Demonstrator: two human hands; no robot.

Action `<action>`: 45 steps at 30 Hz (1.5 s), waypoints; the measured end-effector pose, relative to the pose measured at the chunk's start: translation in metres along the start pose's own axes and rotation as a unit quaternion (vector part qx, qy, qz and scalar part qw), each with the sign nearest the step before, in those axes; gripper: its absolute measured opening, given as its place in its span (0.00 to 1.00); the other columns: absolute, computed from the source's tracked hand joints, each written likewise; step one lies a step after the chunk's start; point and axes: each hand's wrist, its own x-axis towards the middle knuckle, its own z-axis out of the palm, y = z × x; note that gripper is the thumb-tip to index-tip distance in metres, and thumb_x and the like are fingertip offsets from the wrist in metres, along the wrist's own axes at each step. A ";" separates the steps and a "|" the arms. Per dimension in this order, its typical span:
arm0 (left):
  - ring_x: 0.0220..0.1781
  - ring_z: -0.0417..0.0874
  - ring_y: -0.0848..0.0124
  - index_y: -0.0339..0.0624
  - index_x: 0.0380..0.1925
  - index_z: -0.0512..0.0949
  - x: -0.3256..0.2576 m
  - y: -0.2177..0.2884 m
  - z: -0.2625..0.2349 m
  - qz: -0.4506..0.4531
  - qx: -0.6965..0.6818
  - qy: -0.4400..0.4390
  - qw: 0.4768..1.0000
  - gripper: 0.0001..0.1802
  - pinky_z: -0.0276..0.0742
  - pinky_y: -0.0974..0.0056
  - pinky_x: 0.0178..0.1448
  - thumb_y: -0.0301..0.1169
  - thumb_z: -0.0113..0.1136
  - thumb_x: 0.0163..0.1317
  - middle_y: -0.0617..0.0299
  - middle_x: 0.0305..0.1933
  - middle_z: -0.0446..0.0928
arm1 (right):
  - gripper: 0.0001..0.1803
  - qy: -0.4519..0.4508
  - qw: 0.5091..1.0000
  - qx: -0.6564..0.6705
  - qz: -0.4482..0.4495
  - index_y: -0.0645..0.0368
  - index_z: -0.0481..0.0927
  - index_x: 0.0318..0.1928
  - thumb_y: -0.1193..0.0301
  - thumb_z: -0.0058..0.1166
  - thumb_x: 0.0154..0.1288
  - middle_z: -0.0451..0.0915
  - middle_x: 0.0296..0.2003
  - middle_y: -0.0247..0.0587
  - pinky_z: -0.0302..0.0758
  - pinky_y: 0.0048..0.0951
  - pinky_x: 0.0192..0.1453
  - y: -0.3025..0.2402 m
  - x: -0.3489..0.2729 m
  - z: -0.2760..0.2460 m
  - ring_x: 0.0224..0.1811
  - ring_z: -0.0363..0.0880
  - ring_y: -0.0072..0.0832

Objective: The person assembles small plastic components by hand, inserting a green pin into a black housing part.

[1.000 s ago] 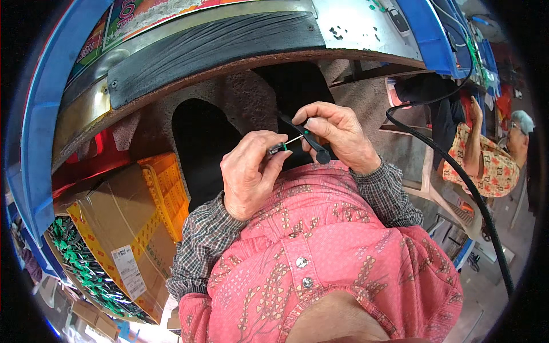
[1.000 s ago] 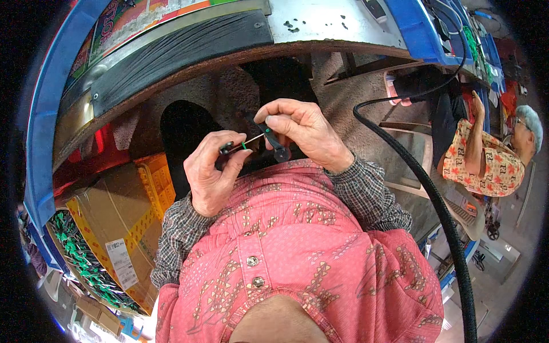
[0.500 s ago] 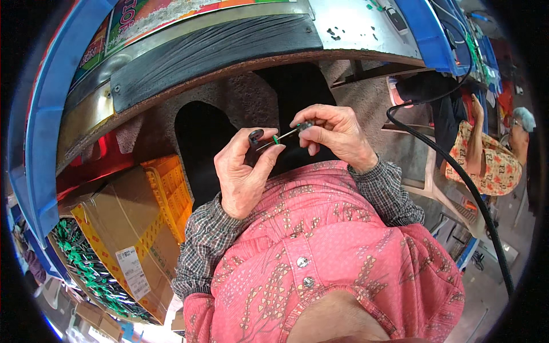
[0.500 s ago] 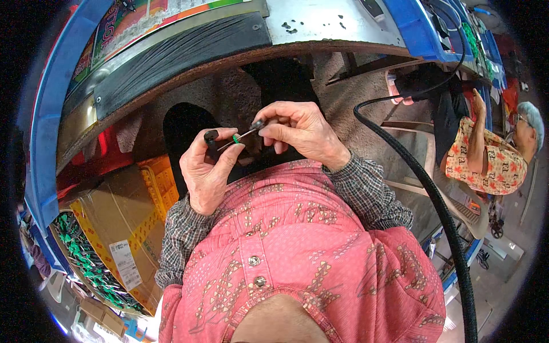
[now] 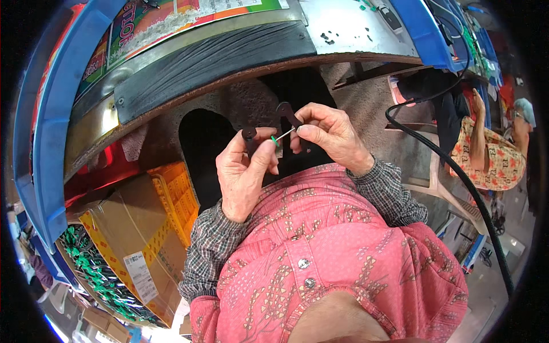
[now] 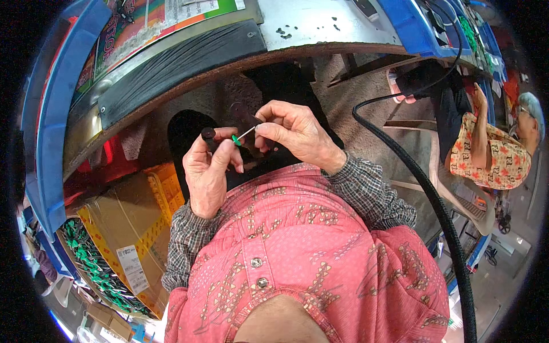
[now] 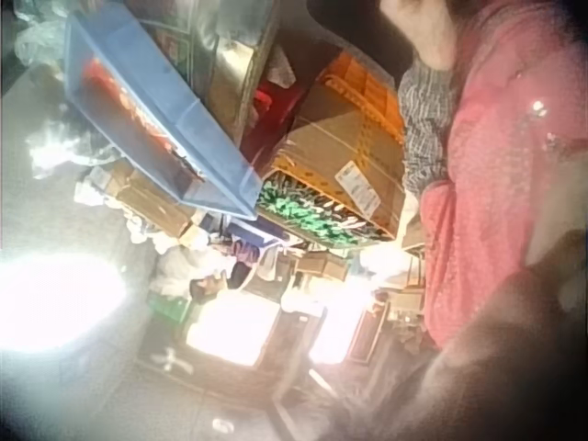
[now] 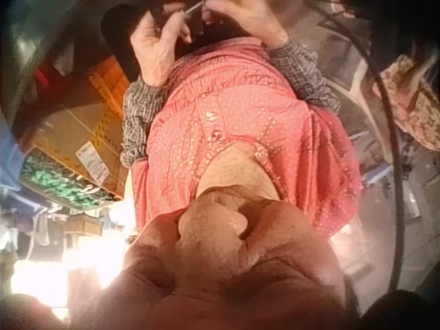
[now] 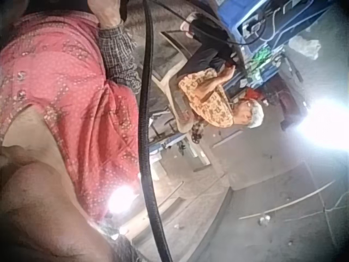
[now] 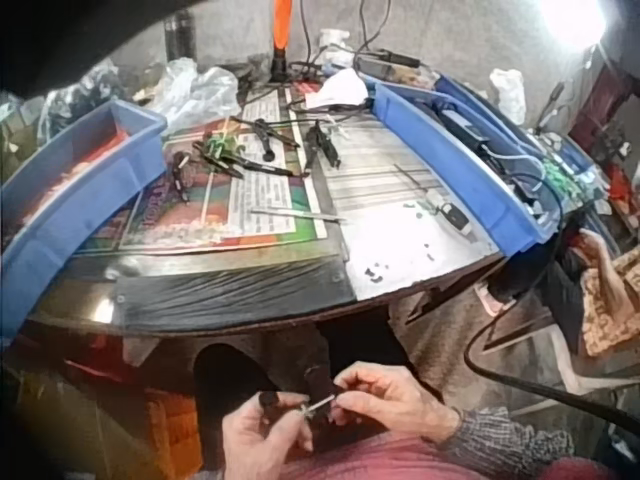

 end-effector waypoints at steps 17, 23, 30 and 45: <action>0.40 0.83 0.66 0.32 0.46 0.77 0.001 -0.002 0.007 -0.032 -0.138 0.037 0.989 0.11 0.82 0.64 0.48 0.26 0.52 0.68 0.55 0.44 0.78 | 0.13 0.100 0.972 -0.190 -0.095 0.67 0.77 0.44 0.68 0.54 0.66 0.77 0.27 0.34 0.71 0.22 0.31 0.002 0.000 0.017 0.27 0.73 0.19; 0.52 0.78 0.65 0.33 0.50 0.73 0.004 0.000 0.008 -0.051 -0.201 0.031 0.978 0.13 0.82 0.54 0.53 0.22 0.52 0.66 0.53 0.51 0.75 | 0.45 0.046 0.907 -0.394 -0.144 0.71 0.64 0.59 0.56 0.69 0.47 0.71 0.36 0.46 0.72 0.33 0.38 -0.002 -0.002 0.021 0.35 0.72 0.36; 0.59 0.74 0.62 0.33 0.59 0.66 0.008 0.006 0.014 -0.043 -0.233 0.016 0.972 0.20 0.74 0.54 0.62 0.23 0.48 0.68 0.51 0.58 0.70 | 0.70 0.027 0.885 -0.453 -0.102 0.67 0.43 0.70 0.59 0.76 0.29 0.67 0.51 0.52 0.68 0.40 0.56 -0.005 -0.001 0.029 0.48 0.73 0.43; 0.64 0.67 0.60 0.36 0.68 0.53 0.017 0.006 0.010 0.050 -0.170 -0.054 0.983 0.37 0.70 0.56 0.62 0.26 0.56 0.60 0.50 0.65 0.62 | 0.53 0.074 0.883 -0.438 -0.152 0.71 0.54 0.64 0.68 0.70 0.37 0.68 0.40 0.49 0.66 0.40 0.45 0.000 0.001 0.029 0.41 0.71 0.43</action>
